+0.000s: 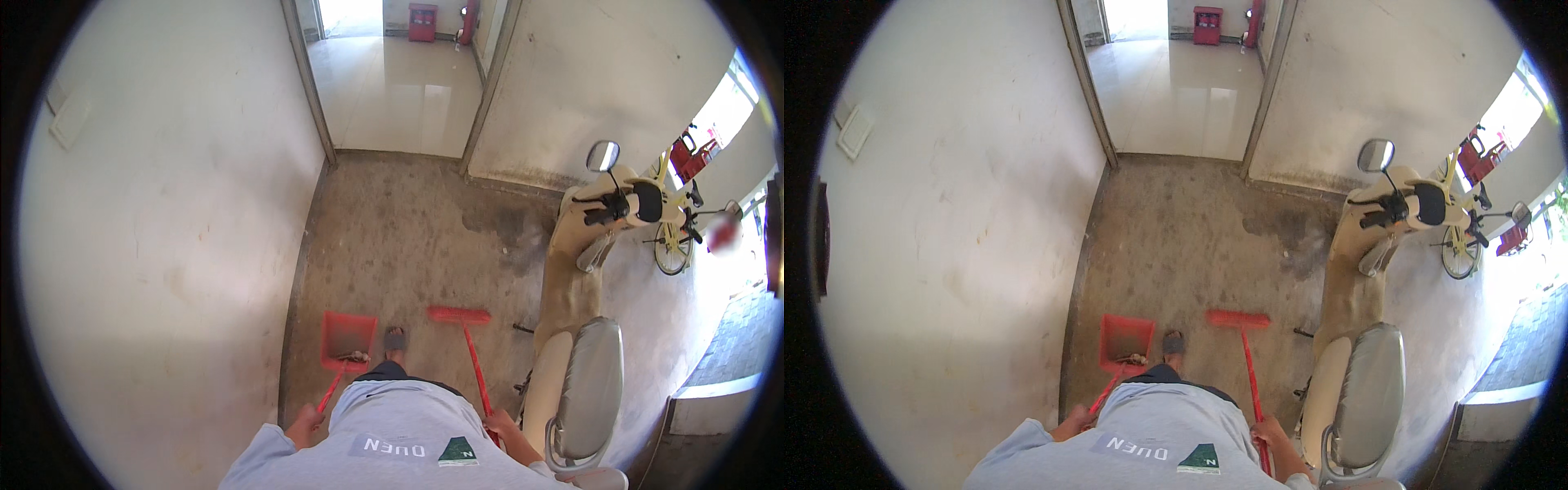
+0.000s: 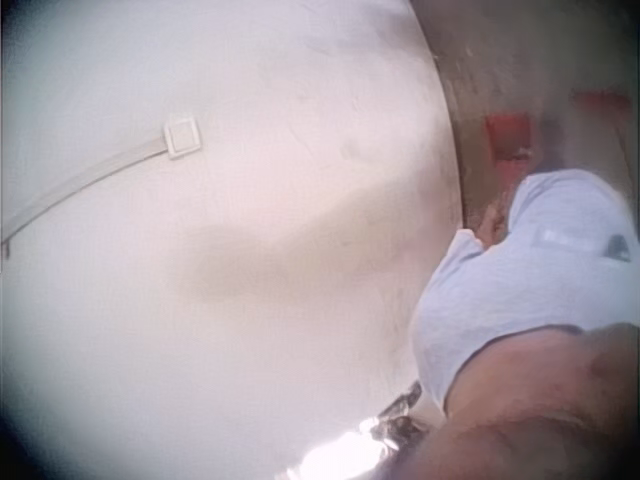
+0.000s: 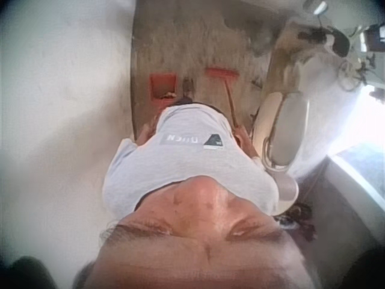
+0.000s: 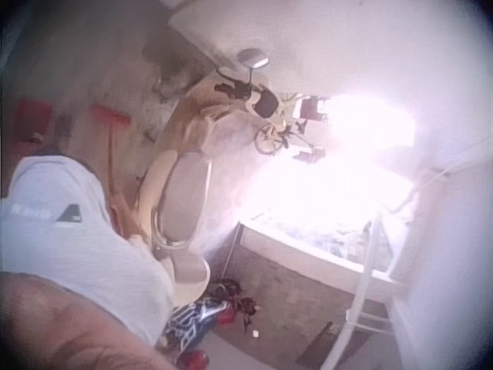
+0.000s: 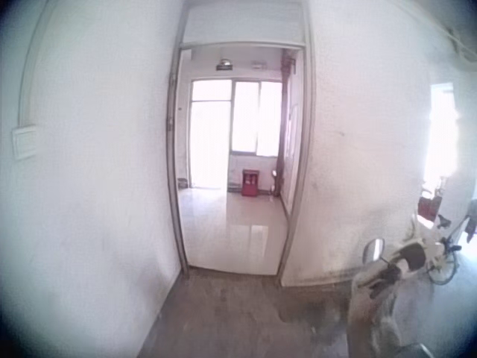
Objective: The person sweeps debris from a concrete floor into a dustpan and moves through hallway areas while continuing to sweep.
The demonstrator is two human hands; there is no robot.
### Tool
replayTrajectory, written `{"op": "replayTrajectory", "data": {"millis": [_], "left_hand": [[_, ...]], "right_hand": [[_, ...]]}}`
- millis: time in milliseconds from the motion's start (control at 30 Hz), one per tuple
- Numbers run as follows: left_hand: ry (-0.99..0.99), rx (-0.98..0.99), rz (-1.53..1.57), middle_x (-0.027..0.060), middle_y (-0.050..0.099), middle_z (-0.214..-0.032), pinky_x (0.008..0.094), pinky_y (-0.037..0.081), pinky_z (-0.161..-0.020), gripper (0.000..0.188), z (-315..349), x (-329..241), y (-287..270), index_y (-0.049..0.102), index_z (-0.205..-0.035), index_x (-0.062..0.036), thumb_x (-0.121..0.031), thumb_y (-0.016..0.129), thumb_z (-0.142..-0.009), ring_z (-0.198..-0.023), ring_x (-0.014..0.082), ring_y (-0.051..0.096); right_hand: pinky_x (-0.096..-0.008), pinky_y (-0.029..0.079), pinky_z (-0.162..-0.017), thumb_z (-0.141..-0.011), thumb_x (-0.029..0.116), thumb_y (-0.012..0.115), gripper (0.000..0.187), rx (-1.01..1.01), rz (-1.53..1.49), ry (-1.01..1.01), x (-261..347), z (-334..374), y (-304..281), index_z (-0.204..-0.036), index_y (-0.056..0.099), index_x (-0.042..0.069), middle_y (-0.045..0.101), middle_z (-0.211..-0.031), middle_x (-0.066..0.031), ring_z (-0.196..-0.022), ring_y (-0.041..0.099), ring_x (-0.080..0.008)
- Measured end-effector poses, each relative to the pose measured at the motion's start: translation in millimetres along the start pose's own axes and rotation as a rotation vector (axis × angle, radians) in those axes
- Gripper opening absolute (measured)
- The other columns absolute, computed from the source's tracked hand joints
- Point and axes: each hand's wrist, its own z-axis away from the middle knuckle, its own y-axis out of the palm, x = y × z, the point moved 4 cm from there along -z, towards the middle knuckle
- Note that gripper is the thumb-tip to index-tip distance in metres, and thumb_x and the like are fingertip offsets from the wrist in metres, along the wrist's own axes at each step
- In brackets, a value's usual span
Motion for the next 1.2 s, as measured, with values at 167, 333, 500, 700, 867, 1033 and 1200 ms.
{"op": "replayTrajectory", "data": {"millis": [167,333,500,700,867,1033,1200], "left_hand": [[0.027,0.052,0.074,0.0134,0.06,-0.06,0.0371,0.046,-0.042,0.017,-51,-50,-52,0.065,-0.081,0.0058,-0.009,0.059,-0.075,-0.05,0.022,0.061],[0.039,-0.018,0.032,0.0143,0.06,-0.06,0.0376,0.046,-0.043,0.019,-45,-124,-112,0.064,-0.078,0.0058,-0.012,0.058,-0.076,-0.051,0.0233,0.062],[0.078,-0.026,0.008,0.0138,0.059,-0.059,0.0378,0.046,-0.043,0.019,-62,-165,-144,0.063,-0.073,0.005,-0.013,0.057,-0.076,-0.05,0.0235,0.062],[-0.001,-0.011,0.14,0.0129,0.06,-0.059,0.0373,0.047,-0.044,0.019,-81,-203,-164,0.064,-0.078,0.0049,-0.013,0.059,-0.076,-0.05,0.0224,0.061],[0.016,-0.03,0.103,0.0122,0.059,-0.058,0.0378,0.047,-0.042,0.019,-106,-236,-182,0.065,-0.078,0.0047,-0.013,0.06,-0.077,-0.047,0.022,0.06],[-0.03,-0.09,0.126,0.0103,0.056,-0.053,0.0363,0.041,-0.04,0.026,-98,-285,-215,0.067,-0.072,-0.0006,-0.026,0.066,-0.079,-0.042,0.018,0.054],[-0.009,-0.051,0.043,0.0127,0.06,-0.06,0.0371,0.045,-0.041,0.022,-91,-368,-272,0.068,-0.08,0.0046,-0.017,0.064,-0.081,-0.045,0.021,0.056]], "right_hand": [[-0.0351,0.043,-0.041,-0.075,0.003,0.057,0.01,-0.11,-0.046,0.033,33,-25,-10,-0.07,0.057,-0.004,0.057,-0.057,-0.0121,-0.046,0.056,-0.0213],[-0.0396,0.047,-0.041,-0.083,0.013,0.052,0.021,-0.194,0.014,-0.097,130,-7,-23,-0.081,0.061,-0.006,0.058,-0.056,-0.0127,-0.046,0.059,-0.0252],[-0.0388,0.049,-0.046,-0.081,0.013,0.052,0.024,-0.308,0.195,-0.274,124,-94,-29,-0.097,0.062,-0.002,0.06,-0.062,-0.0179,-0.049,0.061,-0.025],[-0.0347,0.047,-0.041,-0.076,0.009,0.054,0.044,-0.263,0.114,-0.27,234,-87,-64,-0.12,0.055,0.004,0.059,-0.061,-0.0128,-0.046,0.059,-0.0216],[-0.035,0.048,-0.043,-0.076,0.011,0.055,0.047,-0.24,0.204,-0.354,302,-143,-89,-0.123,0.054,0.006,0.06,-0.063,-0.0122,-0.048,0.059,-0.0215],[-0.0369,0.05,-0.046,-0.078,0.013,0.053,0.043,-0.13,0.145,-0.324,414,-167,-122,-0.12,0.055,0.006,0.061,-0.065,-0.0142,-0.05,0.061,-0.0238],[-0.0402,0.051,-0.05,-0.08,0.013,0.048,0.038,-0.222,0.272,-0.449,458,-263,-159,-0.117,0.056,0.006,0.063,-0.07,-0.0184,-0.055,0.063,-0.0279]]}}
